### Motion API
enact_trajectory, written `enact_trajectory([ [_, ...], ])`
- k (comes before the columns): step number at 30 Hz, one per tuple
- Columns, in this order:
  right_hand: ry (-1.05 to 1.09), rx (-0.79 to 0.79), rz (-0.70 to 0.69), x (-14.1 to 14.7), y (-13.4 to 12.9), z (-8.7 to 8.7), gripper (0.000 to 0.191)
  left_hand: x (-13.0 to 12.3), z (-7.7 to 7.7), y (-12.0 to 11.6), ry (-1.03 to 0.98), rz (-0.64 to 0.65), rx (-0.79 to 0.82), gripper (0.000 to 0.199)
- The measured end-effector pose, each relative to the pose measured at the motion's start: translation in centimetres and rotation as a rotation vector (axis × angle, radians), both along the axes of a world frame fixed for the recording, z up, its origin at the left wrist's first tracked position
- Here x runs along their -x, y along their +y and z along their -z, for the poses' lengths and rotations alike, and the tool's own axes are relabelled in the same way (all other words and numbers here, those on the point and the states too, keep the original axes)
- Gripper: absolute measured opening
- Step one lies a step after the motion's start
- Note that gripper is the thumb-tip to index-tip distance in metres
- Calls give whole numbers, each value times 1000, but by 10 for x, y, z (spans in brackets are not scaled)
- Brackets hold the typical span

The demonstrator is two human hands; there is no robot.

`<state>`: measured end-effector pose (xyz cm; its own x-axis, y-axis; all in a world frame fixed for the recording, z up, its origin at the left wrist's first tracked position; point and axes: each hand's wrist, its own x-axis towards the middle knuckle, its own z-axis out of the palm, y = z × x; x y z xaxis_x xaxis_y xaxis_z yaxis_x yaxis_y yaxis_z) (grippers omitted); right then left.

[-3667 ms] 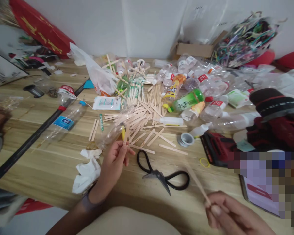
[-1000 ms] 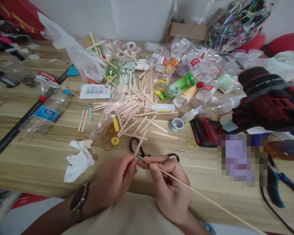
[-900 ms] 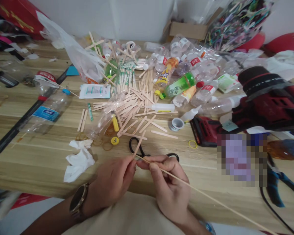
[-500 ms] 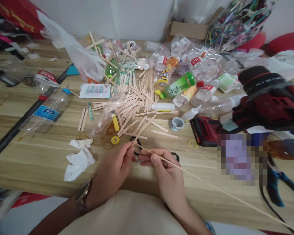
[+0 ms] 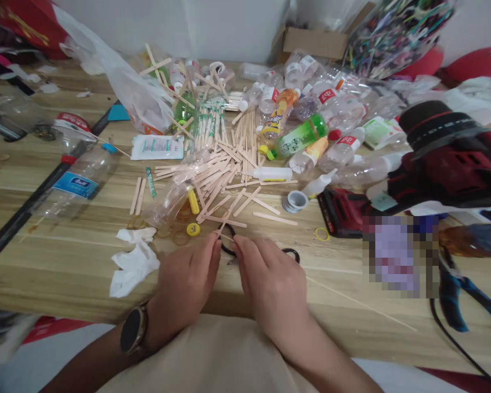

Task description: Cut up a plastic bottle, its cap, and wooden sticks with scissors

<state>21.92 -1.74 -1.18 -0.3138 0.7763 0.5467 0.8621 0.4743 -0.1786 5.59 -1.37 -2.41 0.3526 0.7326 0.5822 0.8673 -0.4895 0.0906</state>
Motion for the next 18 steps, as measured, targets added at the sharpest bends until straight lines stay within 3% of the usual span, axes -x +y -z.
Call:
enact_trajectory([
  [8, 10, -15, -26, 1, -10, -5, 15, 0, -1, -5, -4, 85, 8, 20],
  [11, 127, 62, -28, 1, -13, -9, 14, 3, 0, -6, 0, 153, -10, 23],
  [13, 310, 241, -50, 0, -12, -15, 16, 4, -1, -6, -15, 193, -34, 24],
  [18, 766, 880, -175, -8, -3, -33, 41, 8, -4, -5, -60, 290, -29, 25],
])
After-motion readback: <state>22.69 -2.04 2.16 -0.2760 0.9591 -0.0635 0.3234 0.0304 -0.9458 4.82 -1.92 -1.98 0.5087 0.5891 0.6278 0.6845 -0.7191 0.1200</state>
